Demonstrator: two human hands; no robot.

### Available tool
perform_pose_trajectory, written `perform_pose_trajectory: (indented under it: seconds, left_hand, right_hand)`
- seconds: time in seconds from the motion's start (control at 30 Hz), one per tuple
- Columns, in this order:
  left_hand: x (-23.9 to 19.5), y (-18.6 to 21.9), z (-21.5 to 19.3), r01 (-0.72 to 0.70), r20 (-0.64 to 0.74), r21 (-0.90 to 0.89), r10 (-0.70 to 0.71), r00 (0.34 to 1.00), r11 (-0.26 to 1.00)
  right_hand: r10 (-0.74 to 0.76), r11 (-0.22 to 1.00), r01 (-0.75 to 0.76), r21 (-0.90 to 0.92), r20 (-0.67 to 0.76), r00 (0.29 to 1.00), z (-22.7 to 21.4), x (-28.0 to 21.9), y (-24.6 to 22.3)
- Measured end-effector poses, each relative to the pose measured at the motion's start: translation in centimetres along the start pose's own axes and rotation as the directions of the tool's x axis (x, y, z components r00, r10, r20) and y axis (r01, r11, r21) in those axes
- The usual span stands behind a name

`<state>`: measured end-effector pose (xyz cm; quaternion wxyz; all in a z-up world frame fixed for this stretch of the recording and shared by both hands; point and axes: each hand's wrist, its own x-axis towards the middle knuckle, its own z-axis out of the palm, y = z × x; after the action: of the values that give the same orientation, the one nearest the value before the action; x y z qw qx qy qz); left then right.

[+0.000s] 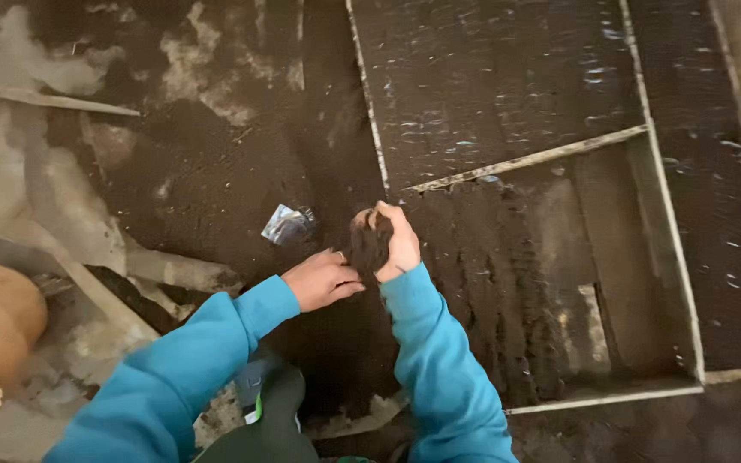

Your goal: The person scoops soil from a pile on the floor and fills a rectangular seed tray with it. They use both hands to break up clumps and spread the soil evenly across the tray's surface.

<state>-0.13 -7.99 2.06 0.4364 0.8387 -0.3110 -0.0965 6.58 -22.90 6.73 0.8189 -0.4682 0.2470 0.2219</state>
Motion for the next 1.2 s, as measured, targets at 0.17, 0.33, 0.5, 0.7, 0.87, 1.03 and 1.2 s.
perform_pose_trajectory:
  seconds: [0.17,0.33,0.5,0.7,0.87,1.03,1.2]
  left_hand:
    - [0.5,-2.7,2.8,-0.146,0.001,0.420,0.161,0.987,0.895]
    - [-1.4,1.6,0.8,-0.186,0.004,0.462,0.208,0.978,0.867]
    - [-2.0,1.1,0.0,-0.157,-0.068,0.365,0.194,0.979,0.918]
    - [-1.7,-3.0,5.1,-0.199,-0.061,0.507,0.266,0.962,0.839]
    - [-1.1,-0.4,3.1,-0.114,-0.118,0.503,0.199,0.973,0.857]
    - [-2.4,2.2,0.9,-0.037,-0.082,0.028,0.039,0.996,0.999]
    - [-4.8,2.4,2.5,0.423,0.186,-0.522,-0.385,0.904,0.740]
  right_hand:
    - [-0.327,0.781,0.424,-0.458,0.278,0.903,-0.2,-3.3,0.5]
    - [-0.125,0.328,0.047,-0.944,0.006,0.992,-8.7,7.1,5.8]
    - [0.121,0.685,-0.163,-0.710,-0.109,0.987,-6.6,9.6,6.3]
    - [-0.238,0.622,0.234,-0.747,0.105,0.966,-5.0,-0.1,2.3]
    - [-0.475,0.470,0.523,-0.711,0.295,0.829,-4.8,-6.1,4.3]
    - [-0.329,0.630,0.523,-0.574,0.412,0.850,-8.5,-7.3,8.7]
    - [-0.355,0.410,0.586,-0.699,0.469,0.809,-5.2,-11.1,5.4]
